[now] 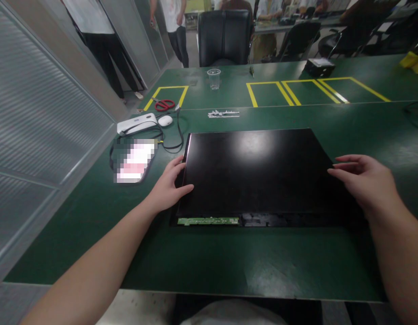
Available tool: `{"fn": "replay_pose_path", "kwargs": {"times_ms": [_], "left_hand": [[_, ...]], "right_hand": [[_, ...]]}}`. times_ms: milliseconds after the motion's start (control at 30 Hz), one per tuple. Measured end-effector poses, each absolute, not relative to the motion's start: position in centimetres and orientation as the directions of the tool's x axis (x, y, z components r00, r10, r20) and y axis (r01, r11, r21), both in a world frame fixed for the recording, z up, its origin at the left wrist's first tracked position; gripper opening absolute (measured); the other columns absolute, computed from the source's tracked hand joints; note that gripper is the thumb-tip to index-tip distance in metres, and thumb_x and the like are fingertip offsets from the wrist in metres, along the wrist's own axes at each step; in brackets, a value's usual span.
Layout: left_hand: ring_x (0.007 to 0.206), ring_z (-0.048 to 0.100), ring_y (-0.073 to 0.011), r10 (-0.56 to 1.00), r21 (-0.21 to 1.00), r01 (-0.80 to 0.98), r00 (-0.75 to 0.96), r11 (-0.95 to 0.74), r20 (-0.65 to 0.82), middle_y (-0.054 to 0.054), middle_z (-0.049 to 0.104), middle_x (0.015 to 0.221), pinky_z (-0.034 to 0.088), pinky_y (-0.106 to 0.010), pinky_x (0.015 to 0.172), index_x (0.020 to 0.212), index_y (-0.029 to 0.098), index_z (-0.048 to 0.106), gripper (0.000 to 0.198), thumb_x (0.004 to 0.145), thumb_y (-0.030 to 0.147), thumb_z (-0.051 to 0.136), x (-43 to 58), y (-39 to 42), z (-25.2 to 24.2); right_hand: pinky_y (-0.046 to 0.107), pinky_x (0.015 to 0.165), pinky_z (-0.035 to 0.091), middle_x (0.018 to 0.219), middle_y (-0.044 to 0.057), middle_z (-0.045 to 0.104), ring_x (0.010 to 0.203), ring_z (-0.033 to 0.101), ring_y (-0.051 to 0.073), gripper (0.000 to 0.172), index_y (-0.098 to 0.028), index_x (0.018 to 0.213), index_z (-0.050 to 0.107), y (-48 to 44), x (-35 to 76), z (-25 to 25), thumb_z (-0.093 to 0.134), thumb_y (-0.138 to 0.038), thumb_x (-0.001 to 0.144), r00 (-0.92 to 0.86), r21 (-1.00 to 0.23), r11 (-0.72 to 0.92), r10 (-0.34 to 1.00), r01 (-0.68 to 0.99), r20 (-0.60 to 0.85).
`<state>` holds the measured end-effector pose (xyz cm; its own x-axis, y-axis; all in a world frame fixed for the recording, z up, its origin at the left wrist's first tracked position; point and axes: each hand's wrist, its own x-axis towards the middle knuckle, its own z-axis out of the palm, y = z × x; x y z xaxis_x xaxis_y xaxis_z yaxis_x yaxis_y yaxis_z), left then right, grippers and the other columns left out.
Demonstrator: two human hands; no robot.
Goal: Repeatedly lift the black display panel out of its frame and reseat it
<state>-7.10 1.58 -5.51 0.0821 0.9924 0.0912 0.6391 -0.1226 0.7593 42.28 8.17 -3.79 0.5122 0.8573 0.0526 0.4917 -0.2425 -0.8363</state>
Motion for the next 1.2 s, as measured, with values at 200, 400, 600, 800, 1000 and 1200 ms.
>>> {"fn": "replay_pose_path", "kwargs": {"times_ms": [200,400,600,800,1000,1200], "left_hand": [[0.167,0.026,-0.0458,0.993,0.732,0.673,0.098,-0.11,0.06,-0.023,0.032,0.178,0.024,-0.064,0.134,0.146,0.017,0.063,0.072,0.083,0.049,0.076,-7.2,1.6,-5.4],[0.168,0.025,-0.0438,0.992,0.691,0.714,0.115,-0.115,0.046,-0.02,0.031,0.18,0.021,-0.064,0.135,0.15,0.02,0.061,0.072,0.086,0.05,0.074,-7.2,1.6,-5.4],[0.168,0.024,-0.0447,0.991,0.654,0.747,0.128,-0.12,0.036,-0.022,0.029,0.181,0.02,-0.065,0.134,0.152,0.017,0.06,0.074,0.088,0.054,0.071,-7.2,1.5,-5.3],[0.167,0.024,-0.0468,0.989,0.623,0.771,0.142,-0.136,0.041,-0.022,0.029,0.181,0.019,-0.067,0.134,0.155,0.017,0.058,0.077,0.09,0.057,0.069,-7.2,1.4,-5.3],[0.167,0.023,-0.0483,0.989,0.616,0.777,0.143,-0.129,0.027,-0.022,0.027,0.182,0.019,-0.066,0.134,0.159,0.016,0.056,0.081,0.091,0.059,0.068,-7.1,1.3,-5.2],[0.168,0.023,-0.0466,0.988,0.588,0.797,0.153,-0.137,0.023,-0.024,0.027,0.182,0.021,-0.066,0.134,0.159,0.014,0.054,0.079,0.093,0.056,0.065,-6.8,1.3,-5.0]], "right_hand": [[0.036,0.066,0.049,0.081,0.001,0.071,0.074,0.064,0.021,0.045,-0.025,0.088,0.073,8.1,41.9,-3.5,0.082,-0.031,0.045,0.519,-0.829,-0.273,0.854,0.487,0.024],[0.036,0.065,0.046,0.078,0.0,0.07,0.071,0.061,0.019,0.049,-0.025,0.086,0.073,8.3,42.3,-3.9,0.083,-0.033,0.039,0.518,-0.817,-0.279,0.855,0.504,0.029],[0.035,0.058,0.045,0.078,0.002,0.072,0.066,0.06,0.019,0.05,-0.026,0.087,0.073,8.6,43.1,-4.7,0.084,-0.039,0.04,0.473,-0.813,-0.216,0.877,0.541,0.082],[0.037,0.063,0.045,0.082,0.002,0.072,0.076,0.063,0.022,0.051,-0.025,0.088,0.073,8.4,42.8,-4.3,0.084,-0.039,0.04,0.493,-0.814,-0.26,0.869,0.519,0.036],[0.038,0.068,0.048,0.08,0.001,0.071,0.074,0.062,0.021,0.048,-0.025,0.087,0.074,8.3,42.4,-4.1,0.084,-0.035,0.041,0.502,-0.815,-0.268,0.864,0.515,0.033],[0.038,0.068,0.046,0.082,0.003,0.073,0.075,0.062,0.021,0.05,-0.025,0.086,0.072,8.3,42.3,-4.0,0.083,-0.038,0.039,0.494,-0.833,-0.244,0.869,0.496,0.039]]}}
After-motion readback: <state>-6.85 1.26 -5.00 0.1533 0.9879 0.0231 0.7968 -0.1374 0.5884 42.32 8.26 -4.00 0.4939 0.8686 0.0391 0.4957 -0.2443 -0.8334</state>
